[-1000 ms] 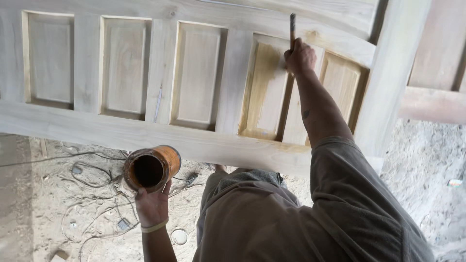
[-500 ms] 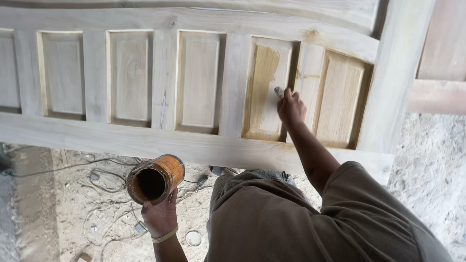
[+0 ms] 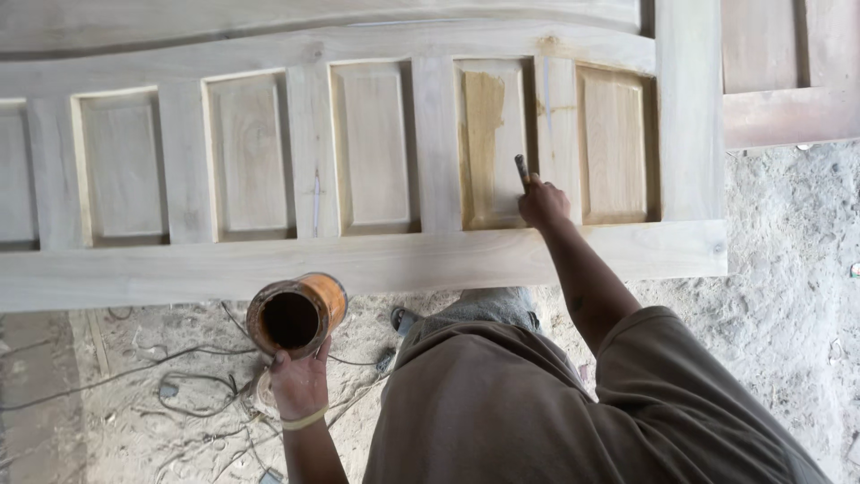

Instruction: The person applies wood stain to a large wooden door using a brush, working panel by panel from right to left. The person repeatedly dips the brush into a can of stain and spreads it evenly across the recessed panels and frames.

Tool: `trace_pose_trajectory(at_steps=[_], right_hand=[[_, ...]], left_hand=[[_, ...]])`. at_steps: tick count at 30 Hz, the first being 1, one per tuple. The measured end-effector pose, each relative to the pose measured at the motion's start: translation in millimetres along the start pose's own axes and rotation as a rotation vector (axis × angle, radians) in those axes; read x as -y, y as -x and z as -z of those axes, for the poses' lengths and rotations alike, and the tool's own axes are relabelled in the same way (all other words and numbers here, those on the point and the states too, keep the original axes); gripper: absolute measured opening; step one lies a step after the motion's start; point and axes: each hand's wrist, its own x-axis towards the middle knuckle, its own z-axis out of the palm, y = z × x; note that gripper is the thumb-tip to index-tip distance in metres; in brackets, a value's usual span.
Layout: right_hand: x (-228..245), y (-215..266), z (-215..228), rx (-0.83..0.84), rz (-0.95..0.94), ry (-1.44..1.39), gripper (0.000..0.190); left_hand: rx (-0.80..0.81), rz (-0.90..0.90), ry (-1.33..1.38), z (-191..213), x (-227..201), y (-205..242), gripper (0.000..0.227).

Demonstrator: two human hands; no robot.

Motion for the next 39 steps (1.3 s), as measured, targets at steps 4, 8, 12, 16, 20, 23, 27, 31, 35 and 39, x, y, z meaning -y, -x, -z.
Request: trace_pose_trajectory(at_steps=[4,8,12,16,20,23,27,31,35,39], right_hand=[[-9.8,11.7,-5.7,0.322,-0.110,0.220,0.044],[-15.2,-7.0,2.0,0.246,-0.064,0.100,0.029],[-10.3,-38.4,1.1,0.091,0.018,0.015,0.029],[8.3,-110.9,27.1,-0.061,-0.029,-0.103,0.027],[21.2,-182.8,57.3,-0.197,0.167,-0.062,0.023],[37.8,-219.6,74.6,-0.214,0.210,-0.063,0.022],[51.9,-241.3,102.5,-0.261,0.289,-0.041,0.020],[63.5,-214.0,90.9,-0.285,0.479,-0.222,0.016],[92.8,-209.9,64.0,-0.375,0.844,-0.376,0.032],[97.9,-213.9,34.5,-0.396,0.862,-0.267,0.038]], left_hand=[[0.014,0.029,0.006,42.2,-6.0,-1.1,0.085],[0.033,0.065,0.015,52.4,-11.9,-10.9,0.087],[-0.105,0.054,-0.075,37.8,-10.9,-14.3,0.094],[-0.106,0.014,-0.124,1.7,-3.4,-18.3,0.100],[-0.221,-0.010,-0.125,-36.8,12.1,-17.0,0.103],[-0.258,-0.010,-0.097,-56.9,23.5,-14.4,0.104],[-0.321,-0.027,-0.122,-83.9,41.3,-19.3,0.100],[-0.376,-0.056,-0.114,-107.6,42.1,-8.4,0.100],[-0.412,-0.040,-0.123,-124.6,46.7,-11.7,0.098],[-0.361,-0.055,-0.163,-135.1,38.2,-16.9,0.098]])
